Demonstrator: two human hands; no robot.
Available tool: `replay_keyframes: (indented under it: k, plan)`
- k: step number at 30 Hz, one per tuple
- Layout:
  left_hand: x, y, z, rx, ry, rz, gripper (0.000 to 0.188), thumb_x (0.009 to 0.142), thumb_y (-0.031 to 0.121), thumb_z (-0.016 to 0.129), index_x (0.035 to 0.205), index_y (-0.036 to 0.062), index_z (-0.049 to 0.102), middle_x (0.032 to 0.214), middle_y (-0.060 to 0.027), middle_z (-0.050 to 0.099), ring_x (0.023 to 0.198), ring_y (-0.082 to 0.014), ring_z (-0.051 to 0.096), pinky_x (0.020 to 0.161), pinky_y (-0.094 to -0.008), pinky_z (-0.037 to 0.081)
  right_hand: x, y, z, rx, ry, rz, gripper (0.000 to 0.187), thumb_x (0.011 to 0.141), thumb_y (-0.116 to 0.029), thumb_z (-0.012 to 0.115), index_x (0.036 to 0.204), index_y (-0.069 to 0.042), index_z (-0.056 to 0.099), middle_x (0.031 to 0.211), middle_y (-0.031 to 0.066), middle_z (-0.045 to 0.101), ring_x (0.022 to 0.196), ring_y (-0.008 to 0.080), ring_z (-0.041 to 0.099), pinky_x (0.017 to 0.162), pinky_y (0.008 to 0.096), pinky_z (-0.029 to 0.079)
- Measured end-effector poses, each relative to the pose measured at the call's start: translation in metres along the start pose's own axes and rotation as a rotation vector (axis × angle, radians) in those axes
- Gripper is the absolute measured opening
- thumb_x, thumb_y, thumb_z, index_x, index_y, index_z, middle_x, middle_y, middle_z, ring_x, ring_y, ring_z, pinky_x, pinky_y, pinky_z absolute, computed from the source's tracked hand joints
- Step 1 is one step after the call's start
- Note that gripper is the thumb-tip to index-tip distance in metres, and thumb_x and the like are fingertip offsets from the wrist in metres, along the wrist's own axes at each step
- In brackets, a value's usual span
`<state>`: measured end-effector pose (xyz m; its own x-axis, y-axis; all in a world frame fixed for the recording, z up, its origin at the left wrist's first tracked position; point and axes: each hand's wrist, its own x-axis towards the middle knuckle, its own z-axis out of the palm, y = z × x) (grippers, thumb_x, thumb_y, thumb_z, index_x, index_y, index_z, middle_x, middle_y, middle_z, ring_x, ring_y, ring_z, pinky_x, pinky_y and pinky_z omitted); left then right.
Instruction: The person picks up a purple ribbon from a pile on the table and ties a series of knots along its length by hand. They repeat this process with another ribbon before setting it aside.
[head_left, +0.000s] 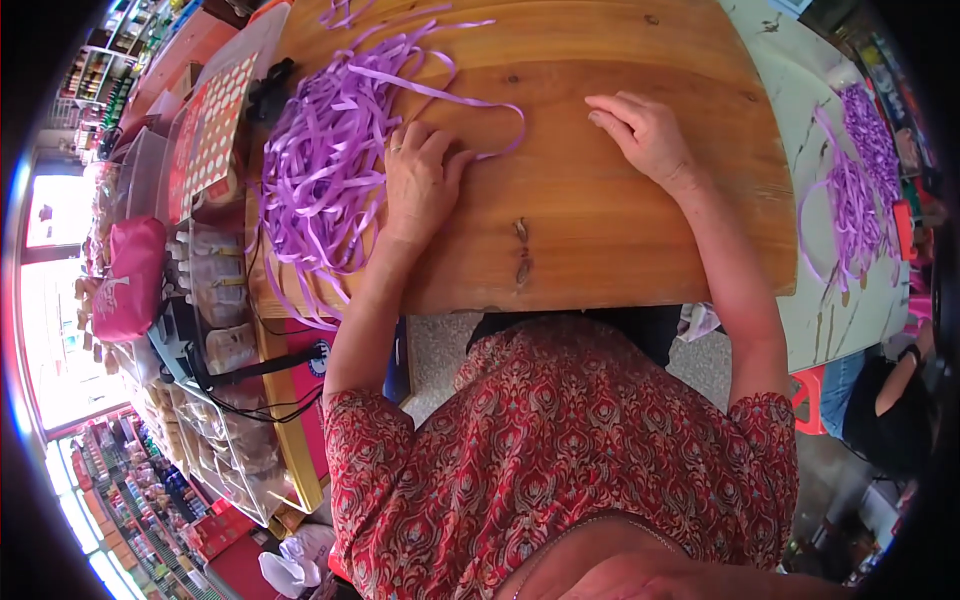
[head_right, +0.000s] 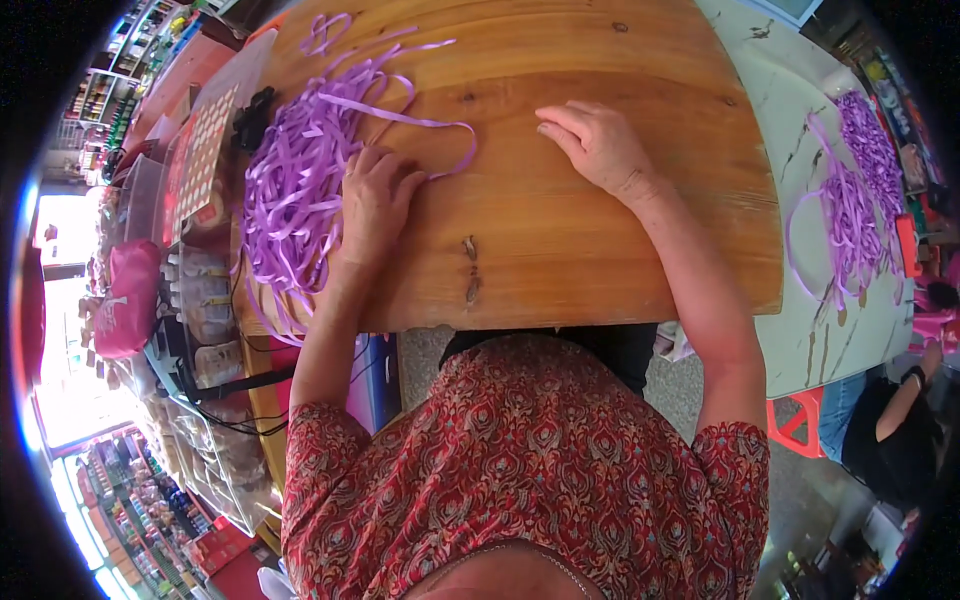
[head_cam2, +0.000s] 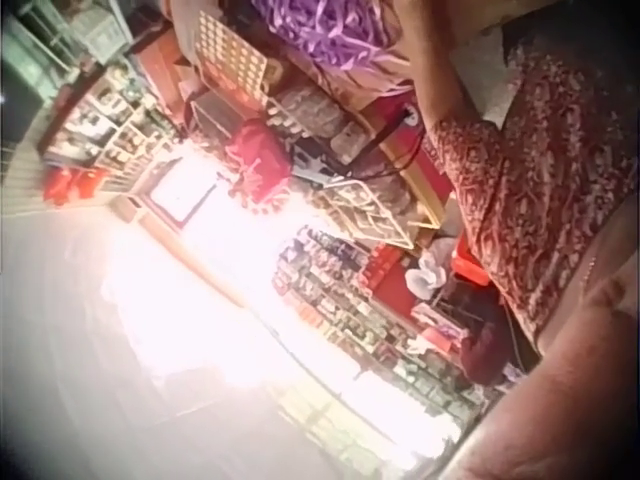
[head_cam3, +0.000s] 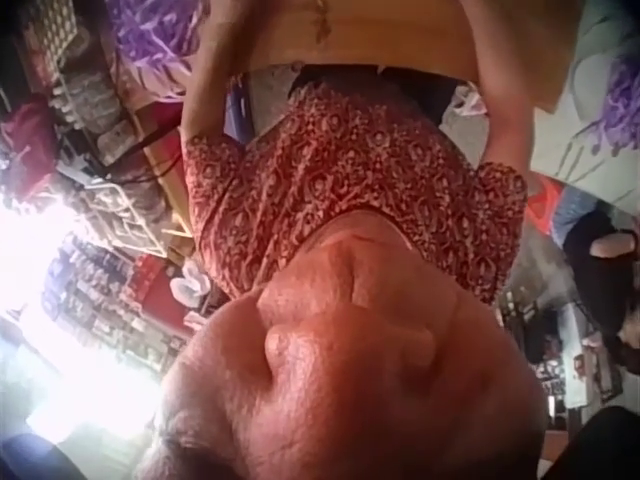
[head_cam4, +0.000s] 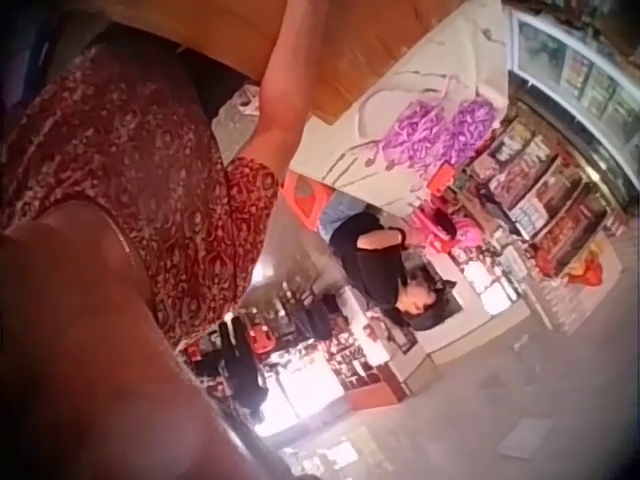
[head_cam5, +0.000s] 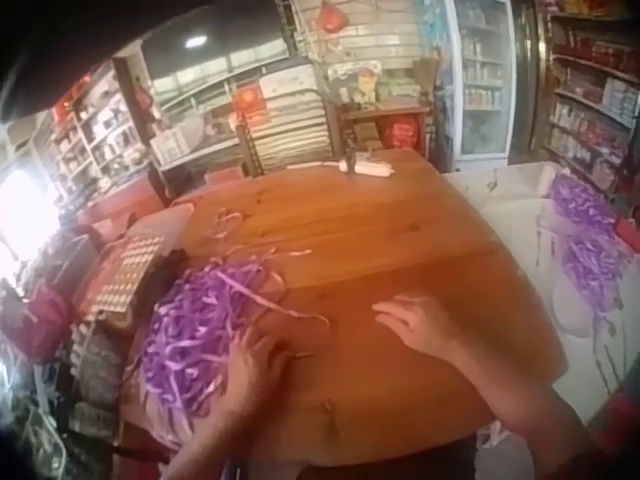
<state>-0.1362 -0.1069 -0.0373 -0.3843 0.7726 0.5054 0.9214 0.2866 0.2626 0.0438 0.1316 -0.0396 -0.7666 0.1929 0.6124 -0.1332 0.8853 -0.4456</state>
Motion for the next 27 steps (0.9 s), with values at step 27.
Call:
replay_keyframes:
  k: [27]
  plan:
    - [0.009,0.098,-0.008,-0.586,-0.141,0.034,0.012,0.084,0.005,0.059,0.095,0.0074,0.054,0.082,-0.0141,0.063,0.072,-0.0330,0.063,0.061,-0.0398,0.051,0.019,-0.057,-0.029,0.570,0.005,0.116,0.030,0.091,-0.017,0.059,0.113,0.003,0.060,0.100,0.0083,0.064,0.098,0.0131,0.058,0.079,0.0246,0.046]
